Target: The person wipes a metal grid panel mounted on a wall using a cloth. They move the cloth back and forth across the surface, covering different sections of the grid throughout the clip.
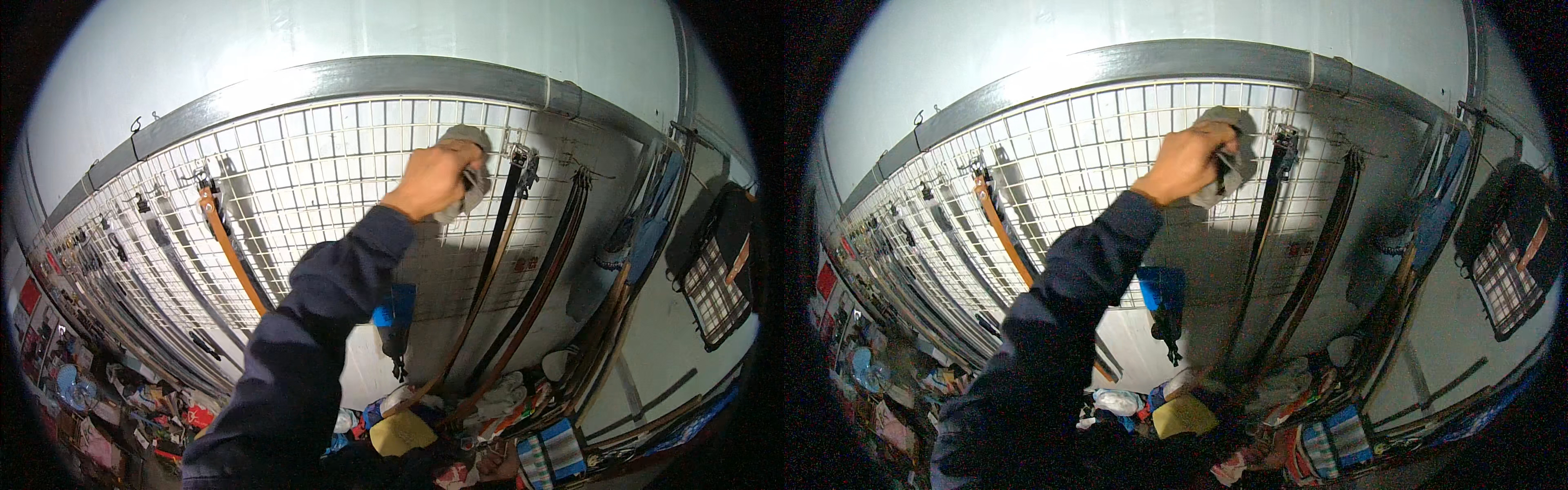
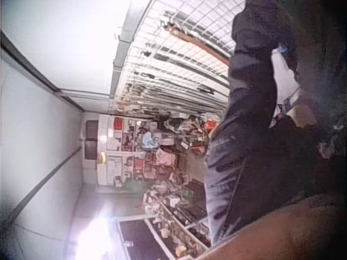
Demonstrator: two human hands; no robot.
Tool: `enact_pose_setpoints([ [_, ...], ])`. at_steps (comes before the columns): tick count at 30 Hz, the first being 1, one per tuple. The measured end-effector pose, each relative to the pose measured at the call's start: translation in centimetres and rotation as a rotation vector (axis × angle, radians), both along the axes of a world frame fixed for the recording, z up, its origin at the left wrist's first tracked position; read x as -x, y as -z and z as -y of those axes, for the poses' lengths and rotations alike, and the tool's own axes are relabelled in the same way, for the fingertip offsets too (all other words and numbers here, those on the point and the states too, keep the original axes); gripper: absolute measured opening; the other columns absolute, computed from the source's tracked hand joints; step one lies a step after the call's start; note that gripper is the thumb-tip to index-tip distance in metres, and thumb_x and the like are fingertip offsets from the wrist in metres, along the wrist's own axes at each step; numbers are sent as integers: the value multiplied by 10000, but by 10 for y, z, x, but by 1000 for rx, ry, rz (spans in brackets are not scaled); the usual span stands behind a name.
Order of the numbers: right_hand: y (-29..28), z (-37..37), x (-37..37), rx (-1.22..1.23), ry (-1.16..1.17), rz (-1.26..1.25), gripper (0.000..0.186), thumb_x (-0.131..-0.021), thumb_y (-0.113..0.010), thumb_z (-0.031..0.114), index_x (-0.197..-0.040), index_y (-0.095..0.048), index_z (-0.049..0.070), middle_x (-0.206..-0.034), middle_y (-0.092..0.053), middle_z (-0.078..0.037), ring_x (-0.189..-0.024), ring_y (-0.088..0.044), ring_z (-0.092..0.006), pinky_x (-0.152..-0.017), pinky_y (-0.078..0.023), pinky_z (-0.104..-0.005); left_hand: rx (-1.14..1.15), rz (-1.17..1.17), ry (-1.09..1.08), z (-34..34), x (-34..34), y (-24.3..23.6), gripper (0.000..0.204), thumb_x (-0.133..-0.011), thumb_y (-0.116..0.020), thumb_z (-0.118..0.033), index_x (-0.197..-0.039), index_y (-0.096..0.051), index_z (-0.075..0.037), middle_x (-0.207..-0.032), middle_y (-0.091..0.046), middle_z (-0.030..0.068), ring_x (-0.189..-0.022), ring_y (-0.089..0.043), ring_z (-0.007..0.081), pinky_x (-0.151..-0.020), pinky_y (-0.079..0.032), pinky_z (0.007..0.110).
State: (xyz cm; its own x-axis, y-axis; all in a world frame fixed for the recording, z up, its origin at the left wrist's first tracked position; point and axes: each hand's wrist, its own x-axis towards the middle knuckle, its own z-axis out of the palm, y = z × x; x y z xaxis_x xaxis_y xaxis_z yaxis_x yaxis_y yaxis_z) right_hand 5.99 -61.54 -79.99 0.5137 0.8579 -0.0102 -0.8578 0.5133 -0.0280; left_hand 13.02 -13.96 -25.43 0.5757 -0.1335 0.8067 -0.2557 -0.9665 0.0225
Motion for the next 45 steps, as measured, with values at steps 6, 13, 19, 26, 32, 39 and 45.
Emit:
enact_pose_setpoints([
  [6,-18,-14,4,12,26,41,455,-1042,-375,522,-1159,-601,145,-622,-305,-30,-504,-187,-161,-507,-262,-395,-218,305,-177,-34,66,14,376,-670,-646,33,-1035,-645,-59,-1133,-674,185,-1072,-659,348,-834,-570,400],
  [13,-37,-39,2,9,16,75,430,-1060,-364,473,-1113,-609,124,-587,-273,-24,-471,-165,-153,-463,-242,-375,-140,311,-527,-62,119,40,636,-624,-703,30,-1244,-580,-41,-1293,-592,254,-1241,-569,410,-926,-553,440],
  [19,-57,-69,1,20,-29,126,416,-1075,-354,430,-1074,-616,106,-557,-246,-19,-443,-146,-147,-424,-226,-358,73,377,-311,-40,92,37,603,-706,-553,92,-1292,-527,-47,-1255,-604,245,-1247,-522,471,-998,-490,469],
  [26,-72,-65,9,12,-16,187,412,-1092,-343,380,-1028,-624,85,-522,-215,-14,-411,-124,-140,-380,-206,-338,216,312,-388,-39,71,26,466,-747,-554,45,-1192,-579,-89,-1131,-625,267,-1049,-609,431,-867,-520,481],
  [32,-65,-46,8,115,-11,183,424,-1071,-357,423,-1094,-595,73,-613,-285,-30,-449,-199,-151,-413,-256,-345,598,275,5,-53,74,0,421,-798,-507,47,-1199,-586,-54,-1017,-642,210,-899,-654,339,-780,-563,419],
  [39,-54,-44,5,143,-24,169,494,-1038,-379,494,-1196,-553,60,-747,-389,-54,-510,-309,-169,-468,-331,-360,1633,598,998,-45,91,10,496,-867,-289,47,-1323,-459,-51,-1090,-601,200,-941,-627,266,-844,-578,400],
  [45,-45,-39,2,138,-34,153,588,-1010,-398,555,-1283,-517,48,-863,-478,-74,-562,-403,-184,-515,-395,-373,1466,579,905,-33,106,33,473,-825,-314,105,-1199,-552,-59,-1177,-598,189,-999,-621,261,-883,-567,386],
])
